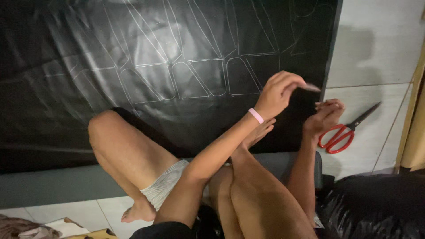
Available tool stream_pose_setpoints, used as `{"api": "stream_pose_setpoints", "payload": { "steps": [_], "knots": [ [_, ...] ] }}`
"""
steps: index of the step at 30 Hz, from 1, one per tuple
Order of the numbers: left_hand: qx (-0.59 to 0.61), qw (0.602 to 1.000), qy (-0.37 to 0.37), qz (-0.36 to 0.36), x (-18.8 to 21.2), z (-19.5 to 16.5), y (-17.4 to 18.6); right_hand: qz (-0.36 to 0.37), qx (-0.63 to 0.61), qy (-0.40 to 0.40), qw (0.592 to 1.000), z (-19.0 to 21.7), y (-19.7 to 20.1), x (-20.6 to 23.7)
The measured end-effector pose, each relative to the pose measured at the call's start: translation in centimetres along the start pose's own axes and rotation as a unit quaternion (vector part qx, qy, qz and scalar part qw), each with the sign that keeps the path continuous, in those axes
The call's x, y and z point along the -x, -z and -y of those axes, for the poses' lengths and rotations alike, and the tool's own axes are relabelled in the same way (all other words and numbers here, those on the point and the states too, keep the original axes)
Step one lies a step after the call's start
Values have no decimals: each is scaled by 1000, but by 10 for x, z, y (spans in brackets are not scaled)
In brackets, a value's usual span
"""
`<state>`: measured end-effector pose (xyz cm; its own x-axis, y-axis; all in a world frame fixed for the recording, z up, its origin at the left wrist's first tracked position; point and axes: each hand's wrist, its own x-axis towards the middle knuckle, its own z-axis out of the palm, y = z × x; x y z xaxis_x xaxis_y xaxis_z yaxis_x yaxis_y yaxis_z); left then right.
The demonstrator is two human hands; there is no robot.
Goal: The person places a pink paper template onto a large black fabric sheet laid on the floor. They use a white marking tool to trace the template's outline and mark specific points on the fabric. The person repeats this process for multiple template positions.
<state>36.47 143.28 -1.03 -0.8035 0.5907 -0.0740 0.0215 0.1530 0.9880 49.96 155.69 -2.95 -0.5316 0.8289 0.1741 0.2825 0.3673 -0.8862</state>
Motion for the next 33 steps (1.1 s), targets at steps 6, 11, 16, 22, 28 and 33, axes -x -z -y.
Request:
{"api": "stream_pose_setpoints", "payload": {
  "steps": [6, 11, 16, 22, 28, 33],
  "knots": [
    [-217, 934, -227, 172, -16, 32, 15, 34, 85, -48, 995, -2, 1, 0],
    [-245, 956, -151, 58, 7, 62, 37, 183, 224, 62, 955, 9, 0, 5],
    [-287, 953, -97, 10, 8, 61, 48, 229, 240, 59, 941, 17, -10, -2],
    [-325, 941, -83, 50, 6, 54, 48, 237, 263, 97, 930, 13, -12, -20],
    [-370, 923, -69, 75, 6, 49, 47, 246, 266, 96, 927, 14, -13, -28],
    [-396, 912, -64, 83, 5, 47, 45, 251, 279, 62, 925, 7, -12, -25]
  ]
}}
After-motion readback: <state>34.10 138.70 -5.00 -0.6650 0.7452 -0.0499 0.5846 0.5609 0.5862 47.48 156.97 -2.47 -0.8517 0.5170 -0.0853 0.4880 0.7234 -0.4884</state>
